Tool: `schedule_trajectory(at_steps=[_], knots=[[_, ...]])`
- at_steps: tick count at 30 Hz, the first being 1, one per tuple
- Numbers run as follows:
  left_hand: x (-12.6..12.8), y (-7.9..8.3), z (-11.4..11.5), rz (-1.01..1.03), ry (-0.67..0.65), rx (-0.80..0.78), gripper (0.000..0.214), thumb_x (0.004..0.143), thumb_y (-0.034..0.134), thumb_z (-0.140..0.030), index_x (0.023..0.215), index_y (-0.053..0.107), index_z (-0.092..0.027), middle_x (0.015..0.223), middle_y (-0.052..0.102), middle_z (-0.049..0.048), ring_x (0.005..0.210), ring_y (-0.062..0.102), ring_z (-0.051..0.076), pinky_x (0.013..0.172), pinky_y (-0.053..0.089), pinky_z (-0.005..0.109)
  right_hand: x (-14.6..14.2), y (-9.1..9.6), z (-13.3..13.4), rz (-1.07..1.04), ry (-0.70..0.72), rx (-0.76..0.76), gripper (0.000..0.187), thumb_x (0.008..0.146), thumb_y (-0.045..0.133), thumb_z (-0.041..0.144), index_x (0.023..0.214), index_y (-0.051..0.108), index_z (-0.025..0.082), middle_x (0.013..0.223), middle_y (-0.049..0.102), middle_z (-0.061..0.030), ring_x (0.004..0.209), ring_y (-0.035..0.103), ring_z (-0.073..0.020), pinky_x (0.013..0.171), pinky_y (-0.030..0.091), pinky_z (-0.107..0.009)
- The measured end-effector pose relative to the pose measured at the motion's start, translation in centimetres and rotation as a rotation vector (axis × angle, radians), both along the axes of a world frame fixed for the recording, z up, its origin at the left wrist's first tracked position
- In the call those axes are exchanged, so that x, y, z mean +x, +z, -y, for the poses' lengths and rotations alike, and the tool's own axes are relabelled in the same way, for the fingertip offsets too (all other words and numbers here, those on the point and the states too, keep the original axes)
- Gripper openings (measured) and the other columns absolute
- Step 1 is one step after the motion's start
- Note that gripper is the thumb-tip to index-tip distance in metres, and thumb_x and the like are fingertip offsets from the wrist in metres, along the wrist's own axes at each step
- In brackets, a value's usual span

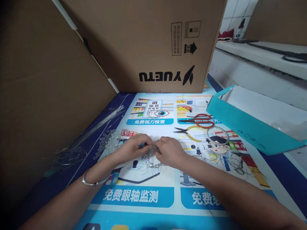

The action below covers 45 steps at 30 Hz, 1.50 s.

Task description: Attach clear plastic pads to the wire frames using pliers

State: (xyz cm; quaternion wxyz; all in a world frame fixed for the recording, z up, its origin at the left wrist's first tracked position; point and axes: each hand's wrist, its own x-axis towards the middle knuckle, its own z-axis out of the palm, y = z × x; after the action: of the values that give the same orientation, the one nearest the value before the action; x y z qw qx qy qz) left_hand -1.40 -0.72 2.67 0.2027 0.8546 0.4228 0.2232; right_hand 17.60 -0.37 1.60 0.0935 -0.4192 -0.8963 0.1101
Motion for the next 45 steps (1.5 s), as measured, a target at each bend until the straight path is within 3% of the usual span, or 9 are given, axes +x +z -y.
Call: schedule_trajectory(at_steps=[8, 13, 24, 29, 34, 40, 45], knots=[[0.4, 0.8, 0.7, 0.151, 0.086, -0.096, 0.009, 0.079, 0.046, -0.012, 0.081, 0.053, -0.017, 0.074, 0.057, -0.0017, 0.068, 0.052, 0.010, 0.062, 0.040, 0.021, -0.3, 0.3, 0.0, 0.059, -0.020, 0.035, 0.021, 0.077, 0.051, 0.037, 0.085, 0.059, 0.019, 0.083, 0.058, -0.0043, 0.080, 0.055, -0.0188, 0.065, 0.038, -0.027], [0.9, 1.3, 1.3, 0.225, 0.036, -0.200, 0.008, 0.084, 0.044, -0.017, 0.087, 0.052, -0.018, 0.081, 0.059, 0.0005, 0.074, 0.055, 0.011, 0.067, 0.042, 0.023, -0.5, 0.6, -0.1, 0.098, -0.052, 0.004, 0.023, 0.076, 0.050, 0.039, 0.086, 0.059, 0.020, 0.081, 0.058, -0.0042, 0.073, 0.055, -0.0182, 0.058, 0.035, -0.027], [1.2, 0.0, 1.0, 0.178, 0.005, -0.251, 0.009, 0.088, 0.039, -0.023, 0.088, 0.046, -0.019, 0.085, 0.058, 0.0009, 0.076, 0.052, 0.013, 0.069, 0.041, 0.025, -0.8, 0.7, -0.3, 0.080, -0.141, -0.070, 0.025, 0.067, 0.059, 0.045, 0.072, 0.055, 0.020, 0.077, 0.058, -0.0020, 0.067, 0.053, -0.0161, 0.052, 0.031, -0.026], [1.1, -0.1, 0.9, 0.210, -0.022, -0.265, 0.012, 0.089, 0.038, -0.026, 0.088, 0.046, -0.018, 0.084, 0.056, 0.0016, 0.075, 0.052, 0.012, 0.068, 0.041, 0.024, -0.8, 0.7, -0.2, 0.093, -0.128, -0.056, 0.030, 0.071, 0.055, 0.050, 0.074, 0.055, 0.020, 0.078, 0.058, -0.0028, 0.067, 0.054, -0.0164, 0.052, 0.032, -0.026], [0.8, 0.2, 0.7, 0.259, -0.037, -0.298, 0.013, 0.089, 0.039, -0.027, 0.089, 0.047, -0.017, 0.085, 0.056, 0.0024, 0.076, 0.052, 0.012, 0.068, 0.041, 0.024, -0.6, 0.3, -0.2, 0.084, -0.093, -0.008, 0.021, 0.076, 0.051, 0.041, 0.079, 0.056, 0.020, 0.080, 0.058, -0.0031, 0.070, 0.053, -0.0168, 0.055, 0.033, -0.026], [0.2, 1.0, 0.4, 0.287, -0.067, -0.253, 0.018, 0.090, 0.039, -0.031, 0.085, 0.049, -0.016, 0.083, 0.055, 0.0026, 0.076, 0.050, 0.012, 0.069, 0.040, 0.024, -0.4, 0.0, -0.1, 0.050, -0.053, 0.023, 0.018, 0.076, 0.051, 0.037, 0.082, 0.056, 0.021, 0.080, 0.057, -0.0025, 0.074, 0.053, -0.0173, 0.059, 0.035, -0.027], [-0.5, 1.3, 0.1, 0.128, -0.073, -0.125, 0.014, 0.088, 0.041, -0.025, 0.084, 0.053, -0.018, 0.083, 0.056, 0.0024, 0.081, 0.049, 0.013, 0.076, 0.040, 0.027, -0.3, -0.3, 0.1, -0.004, -0.040, 0.025, 0.015, 0.077, 0.051, 0.033, 0.084, 0.057, 0.021, 0.083, 0.057, -0.0024, 0.079, 0.053, -0.0173, 0.065, 0.036, -0.027]])
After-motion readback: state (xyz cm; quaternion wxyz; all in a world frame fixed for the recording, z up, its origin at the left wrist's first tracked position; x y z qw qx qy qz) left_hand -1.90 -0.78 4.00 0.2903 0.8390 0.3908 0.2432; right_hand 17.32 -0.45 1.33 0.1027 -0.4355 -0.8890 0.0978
